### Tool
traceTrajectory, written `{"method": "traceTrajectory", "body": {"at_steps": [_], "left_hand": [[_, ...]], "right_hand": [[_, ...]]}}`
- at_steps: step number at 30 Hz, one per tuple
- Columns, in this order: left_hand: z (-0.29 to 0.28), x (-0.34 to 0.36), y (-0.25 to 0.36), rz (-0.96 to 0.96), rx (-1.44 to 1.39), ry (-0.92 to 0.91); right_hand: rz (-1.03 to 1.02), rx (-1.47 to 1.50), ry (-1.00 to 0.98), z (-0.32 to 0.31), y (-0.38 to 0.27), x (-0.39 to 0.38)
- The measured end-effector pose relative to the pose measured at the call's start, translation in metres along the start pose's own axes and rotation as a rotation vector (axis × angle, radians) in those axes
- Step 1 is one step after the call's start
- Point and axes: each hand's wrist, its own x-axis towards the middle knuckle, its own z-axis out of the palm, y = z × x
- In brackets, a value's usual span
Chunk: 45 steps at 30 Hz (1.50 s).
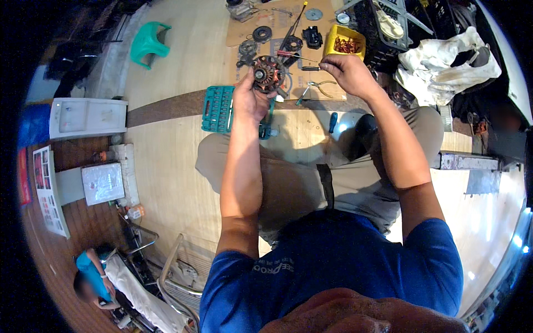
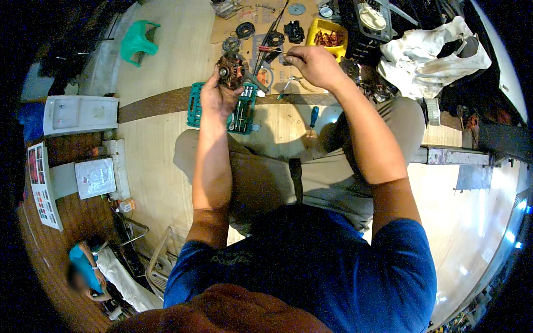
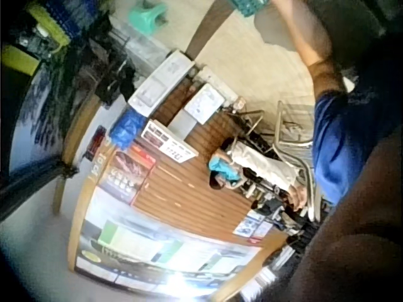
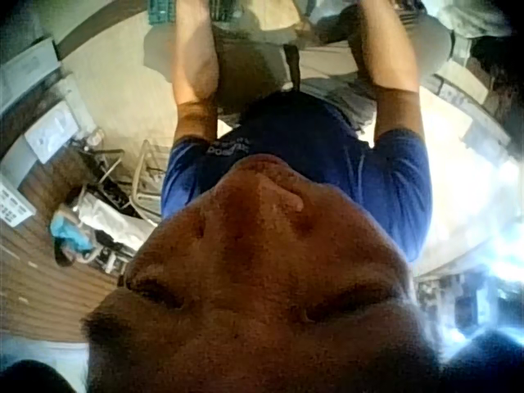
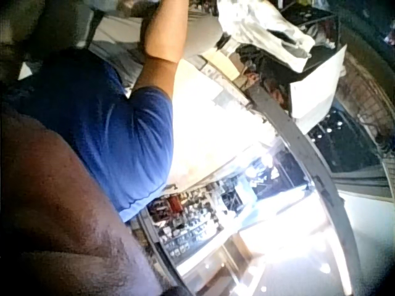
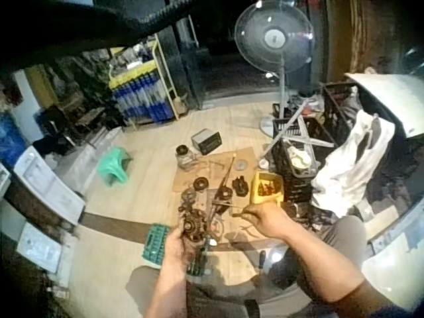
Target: The person disassembles and works on an electronic motor component, using a screwdriver to remove screws and handling wires and a circuit board while sitting on the floor.
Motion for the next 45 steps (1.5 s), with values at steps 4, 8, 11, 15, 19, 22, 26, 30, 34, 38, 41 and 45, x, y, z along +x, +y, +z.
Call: {"method": "traceTrajectory", "body": {"at_steps": [4,8,11,15,19,22,26,30,34,38,41,45], "left_hand": [[-0.001,-0.006,0.009,0.034,0.323,0.133],[0.007,-0.006,0.008,-0.004,0.267,0.061],[-0.006,0.001,0.006,0.052,0.036,0.077],[-0.019,0.003,0.012,0.247,-0.201,0.177],[-0.026,0.006,0.01,0.382,-0.188,0.305],[-0.019,0.006,0.012,0.458,-0.027,0.385],[-0.016,0.002,0.019,0.453,0.351,0.401],[-0.018,-0.004,0.026,0.194,0.175,0.19],[-0.012,-0.004,0.03,0.028,-0.036,0.077],[0.006,-0.01,0.033,0.098,0.344,0.225],[0.005,-0.013,0.033,0.136,0.508,0.251],[0.01,-0.01,0.021,0.126,0.512,0.317]], "right_hand": [[0.009,-0.098,0.195,-0.011,-0.006,0.005],[0.17,-0.277,0.096,-0.002,0.018,0.004],[0.183,-0.277,-0.099,0.005,0.027,0.0],[0.12,-0.044,-0.461,-0.004,0.008,-0.002],[0.093,0.076,-0.616,-0.019,-0.008,-0.002],[0.102,0.071,-0.451,-0.042,-0.004,0.001],[0.056,0.069,-0.093,-0.065,0.004,0.002],[0.145,-0.059,0.167,-0.071,0.015,0.005],[0.187,-0.156,0.179,-0.058,0.025,0.003],[0.19,-0.131,0.24,-0.064,0.027,0.001],[0.195,-0.293,0.234,-0.06,0.028,0.0],[0.282,-0.59,-0.01,-0.053,0.056,-0.008]]}}
